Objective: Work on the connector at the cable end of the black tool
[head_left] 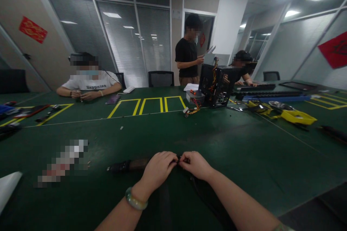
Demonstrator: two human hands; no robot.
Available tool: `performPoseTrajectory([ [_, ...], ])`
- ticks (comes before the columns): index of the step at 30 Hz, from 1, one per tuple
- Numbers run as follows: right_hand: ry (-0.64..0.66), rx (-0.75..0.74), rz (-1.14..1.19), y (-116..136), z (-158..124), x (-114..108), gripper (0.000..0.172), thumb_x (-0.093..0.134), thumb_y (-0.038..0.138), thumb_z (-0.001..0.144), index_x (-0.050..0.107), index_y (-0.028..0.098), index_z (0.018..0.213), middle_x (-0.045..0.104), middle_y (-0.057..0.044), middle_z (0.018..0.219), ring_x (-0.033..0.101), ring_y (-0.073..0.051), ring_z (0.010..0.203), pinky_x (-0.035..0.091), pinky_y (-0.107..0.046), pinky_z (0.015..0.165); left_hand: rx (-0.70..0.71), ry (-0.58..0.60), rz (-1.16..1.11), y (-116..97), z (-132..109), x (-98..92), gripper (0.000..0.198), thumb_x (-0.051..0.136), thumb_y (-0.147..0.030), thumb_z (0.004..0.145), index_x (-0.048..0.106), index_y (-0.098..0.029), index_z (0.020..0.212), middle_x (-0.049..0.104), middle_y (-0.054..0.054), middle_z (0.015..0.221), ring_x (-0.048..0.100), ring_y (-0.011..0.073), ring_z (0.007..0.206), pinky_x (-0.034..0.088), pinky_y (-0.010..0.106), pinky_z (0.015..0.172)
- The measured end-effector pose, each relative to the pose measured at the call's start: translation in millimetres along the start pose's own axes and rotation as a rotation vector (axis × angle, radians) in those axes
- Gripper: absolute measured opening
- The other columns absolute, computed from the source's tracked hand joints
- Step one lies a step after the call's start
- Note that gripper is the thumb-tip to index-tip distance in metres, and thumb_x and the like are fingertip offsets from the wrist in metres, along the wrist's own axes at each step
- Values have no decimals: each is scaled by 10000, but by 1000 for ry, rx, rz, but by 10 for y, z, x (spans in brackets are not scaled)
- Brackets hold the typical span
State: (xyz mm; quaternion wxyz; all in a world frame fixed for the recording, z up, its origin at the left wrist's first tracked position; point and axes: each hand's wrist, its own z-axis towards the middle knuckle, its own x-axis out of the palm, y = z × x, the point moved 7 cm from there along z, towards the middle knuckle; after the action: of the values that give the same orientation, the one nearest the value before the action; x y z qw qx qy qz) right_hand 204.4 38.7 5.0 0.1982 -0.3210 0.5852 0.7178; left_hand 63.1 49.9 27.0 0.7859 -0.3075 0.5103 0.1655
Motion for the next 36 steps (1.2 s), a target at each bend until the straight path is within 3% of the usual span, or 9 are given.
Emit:
performPoseTrajectory([
  [14, -3, 14, 18, -31, 2, 32, 93, 629, 252, 842, 701, 193, 840, 677, 9, 729, 586, -128, 647, 389, -212, 580, -3, -19, -4, -20, -32, -45, 151, 542, -280, 926, 593, -231, 1060, 630, 38, 1132, 576, 208, 1060, 443, 379, 951],
  [21, 0, 33, 18, -18, 0, 35, 86, 627, 250, 840, 687, 192, 817, 659, 22, 699, 568, -121, 622, 362, -211, 554, -27, -19, 14, 6, -8, -18, 162, 574, -181, 887, 587, -244, 1036, 635, 3, 1113, 576, 192, 1057, 442, 363, 940],
  [36, 32, 23, 15, 52, 10, 1, 93, 607, 244, 852, 682, 199, 821, 678, 12, 729, 592, -140, 658, 382, -232, 596, -26, -38, -19, -40, -22, -76, 123, 597, -207, 881, 586, -229, 1002, 640, 18, 1104, 581, 201, 1044, 436, 367, 928],
])
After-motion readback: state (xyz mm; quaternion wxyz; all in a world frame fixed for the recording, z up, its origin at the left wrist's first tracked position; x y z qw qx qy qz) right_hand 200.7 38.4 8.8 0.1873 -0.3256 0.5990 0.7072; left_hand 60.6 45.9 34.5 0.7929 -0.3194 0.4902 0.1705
